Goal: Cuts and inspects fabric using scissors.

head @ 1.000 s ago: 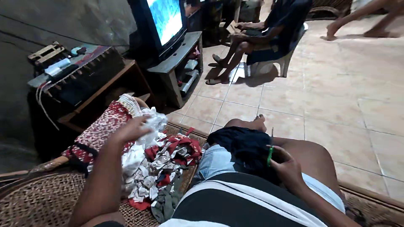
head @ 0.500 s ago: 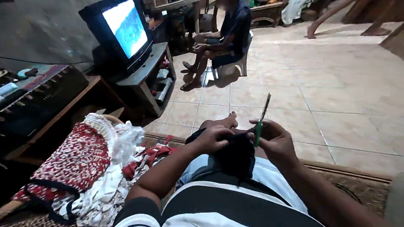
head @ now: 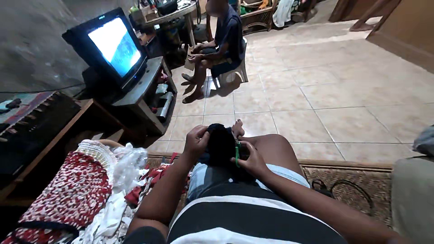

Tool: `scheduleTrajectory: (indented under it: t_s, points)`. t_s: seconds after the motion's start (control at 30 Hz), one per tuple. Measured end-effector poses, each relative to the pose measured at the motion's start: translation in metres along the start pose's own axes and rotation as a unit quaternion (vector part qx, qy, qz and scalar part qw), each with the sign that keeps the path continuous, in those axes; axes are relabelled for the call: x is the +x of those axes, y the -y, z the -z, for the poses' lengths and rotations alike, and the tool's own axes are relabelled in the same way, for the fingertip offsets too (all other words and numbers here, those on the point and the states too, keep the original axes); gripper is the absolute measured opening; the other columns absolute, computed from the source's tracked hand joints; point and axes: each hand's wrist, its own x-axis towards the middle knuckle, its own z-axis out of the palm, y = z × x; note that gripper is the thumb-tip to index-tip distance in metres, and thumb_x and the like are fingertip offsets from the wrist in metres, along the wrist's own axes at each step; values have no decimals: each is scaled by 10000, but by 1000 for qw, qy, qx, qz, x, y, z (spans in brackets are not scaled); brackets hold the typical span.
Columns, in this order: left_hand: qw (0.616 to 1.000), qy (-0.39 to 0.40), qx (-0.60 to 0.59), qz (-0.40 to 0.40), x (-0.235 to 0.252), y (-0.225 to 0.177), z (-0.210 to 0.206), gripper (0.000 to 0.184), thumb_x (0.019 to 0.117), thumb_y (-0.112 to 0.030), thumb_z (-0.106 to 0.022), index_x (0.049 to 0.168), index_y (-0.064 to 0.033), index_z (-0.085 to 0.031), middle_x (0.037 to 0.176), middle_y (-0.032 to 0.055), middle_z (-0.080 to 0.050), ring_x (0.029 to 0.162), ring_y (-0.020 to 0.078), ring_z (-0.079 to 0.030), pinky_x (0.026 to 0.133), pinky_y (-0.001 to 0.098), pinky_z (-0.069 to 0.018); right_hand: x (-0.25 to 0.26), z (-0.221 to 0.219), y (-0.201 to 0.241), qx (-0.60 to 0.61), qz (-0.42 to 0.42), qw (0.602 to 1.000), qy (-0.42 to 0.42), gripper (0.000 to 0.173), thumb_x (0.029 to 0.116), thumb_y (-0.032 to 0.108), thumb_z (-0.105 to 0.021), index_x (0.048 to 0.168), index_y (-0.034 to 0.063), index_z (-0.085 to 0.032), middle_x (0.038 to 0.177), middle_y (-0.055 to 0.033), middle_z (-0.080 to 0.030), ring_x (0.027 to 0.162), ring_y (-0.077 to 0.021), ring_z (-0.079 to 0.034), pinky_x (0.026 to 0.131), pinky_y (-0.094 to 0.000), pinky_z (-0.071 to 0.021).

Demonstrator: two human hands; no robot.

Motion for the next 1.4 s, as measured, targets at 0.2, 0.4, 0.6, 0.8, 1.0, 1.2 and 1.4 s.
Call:
scheduleTrajectory:
  t_s: [0.2,0.4,0.6,0.8,1.0,1.2,1.4]
  points:
    - [985,-87,-101,112,-14,-3,10,251,1022,-52,-479,1074,49,-703,976,79,-714,862,77,-685,838,302,-589,-2,-7,-42,-19,36,998,-49,662,824,219,-807,1361,-52,-533,1195,-223,-665,1048,-267,-679,919,-423,-562]
    - [958,-143,-189,160,-21,-9,7,277,1064,-71,-402,1098,30,-657,943,25,-713,829,73,-700,820,318,-612,-6,-10,-38,-132,130,983,4,547,832,87,-756,1341,-35,-599,1246,-242,-664,1142,-382,-656,995,-527,-521]
    - [956,-238,-103,139,-7,7,50,309,1094,-107,-384,1216,58,-615,1094,83,-700,935,93,-696,875,344,-599,8,23,-23,-52,66,993,-83,435,878,62,-726,1280,-61,-613,1047,-205,-724,900,-272,-723,836,-460,-592]
    - [944,-292,-102,117,16,17,102,295,1103,-166,-391,1200,-25,-630,1097,9,-704,960,72,-685,873,315,-593,42,96,14,127,78,968,-202,472,874,14,-729,1305,-27,-543,969,-50,-683,801,-57,-657,751,-271,-584]
    - [918,-355,-102,145,39,20,138,297,1108,-170,-382,1257,1,-573,1081,56,-661,922,103,-680,838,339,-602,54,159,55,196,91,945,-245,427,918,-9,-666,1305,63,-499,929,43,-681,782,-61,-705,753,-279,-626]
    - [944,-290,-109,116,58,0,142,235,1081,-106,-404,1192,-5,-585,1070,8,-679,958,64,-658,880,309,-570,52,191,91,156,106,947,-258,428,935,83,-669,1310,144,-473,943,77,-657,816,-52,-695,738,-275,-616]
    - [994,-59,-72,-51,77,-46,90,263,1034,-59,-441,1123,59,-658,1070,54,-715,988,42,-668,930,286,-563,44,90,128,97,176,971,-130,772,751,160,-848,1382,6,-432,1131,-81,-632,992,-122,-671,818,-314,-605]
